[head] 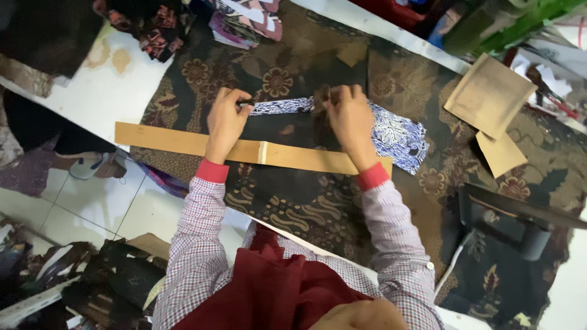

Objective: The person irons small patterned fabric strips and a larger black fabric piece on a table using a handheld iron. They repeatedly fold, align, and press the fabric pieces, occasionally adjusting their position on the work surface.

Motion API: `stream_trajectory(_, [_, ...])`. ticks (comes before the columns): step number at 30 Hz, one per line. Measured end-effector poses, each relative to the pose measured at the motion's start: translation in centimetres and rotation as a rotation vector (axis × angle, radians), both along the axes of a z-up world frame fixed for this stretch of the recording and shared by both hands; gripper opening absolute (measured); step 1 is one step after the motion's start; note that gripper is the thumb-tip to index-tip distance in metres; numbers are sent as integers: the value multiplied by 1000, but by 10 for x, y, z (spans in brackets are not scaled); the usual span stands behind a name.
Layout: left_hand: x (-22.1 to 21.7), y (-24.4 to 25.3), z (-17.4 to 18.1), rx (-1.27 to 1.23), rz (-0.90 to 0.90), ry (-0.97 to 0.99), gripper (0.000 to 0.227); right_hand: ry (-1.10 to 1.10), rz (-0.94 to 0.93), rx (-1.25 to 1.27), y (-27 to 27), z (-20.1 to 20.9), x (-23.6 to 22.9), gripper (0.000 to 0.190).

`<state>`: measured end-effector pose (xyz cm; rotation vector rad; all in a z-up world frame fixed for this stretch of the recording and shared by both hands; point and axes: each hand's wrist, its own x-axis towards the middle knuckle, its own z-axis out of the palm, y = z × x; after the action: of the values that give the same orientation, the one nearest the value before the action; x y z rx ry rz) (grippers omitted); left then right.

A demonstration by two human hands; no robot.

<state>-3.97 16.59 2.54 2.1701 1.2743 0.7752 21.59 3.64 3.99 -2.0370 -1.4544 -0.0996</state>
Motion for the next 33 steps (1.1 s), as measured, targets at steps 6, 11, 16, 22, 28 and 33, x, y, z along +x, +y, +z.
stream_trajectory(6, [33, -19, 22, 464, -213, 59, 11, 164, -125, -90, -112, 54, 27, 23])
stream_trajectory(11, [122, -61, -1, 498, -753, 13, 22, 147, -215, -71, -179, 63, 18, 19])
stream_trajectory(16, [195, -99, -39, 856, -954, 110, 7, 260, -314, -118, -214, 46, 8, 21])
stream_trajectory(22, [209, -97, -73, 902, -941, 184, 5, 383, -409, -92, -248, 42, 11, 23])
stream_trajectory(28, [216, -87, -66, 688, -982, 123, 4, 404, -421, -77, -245, 43, 11, 22])
stream_trajectory(33, [214, -78, -45, 529, -1040, 71, 15, 461, -437, -47, -239, 47, 9, 20])
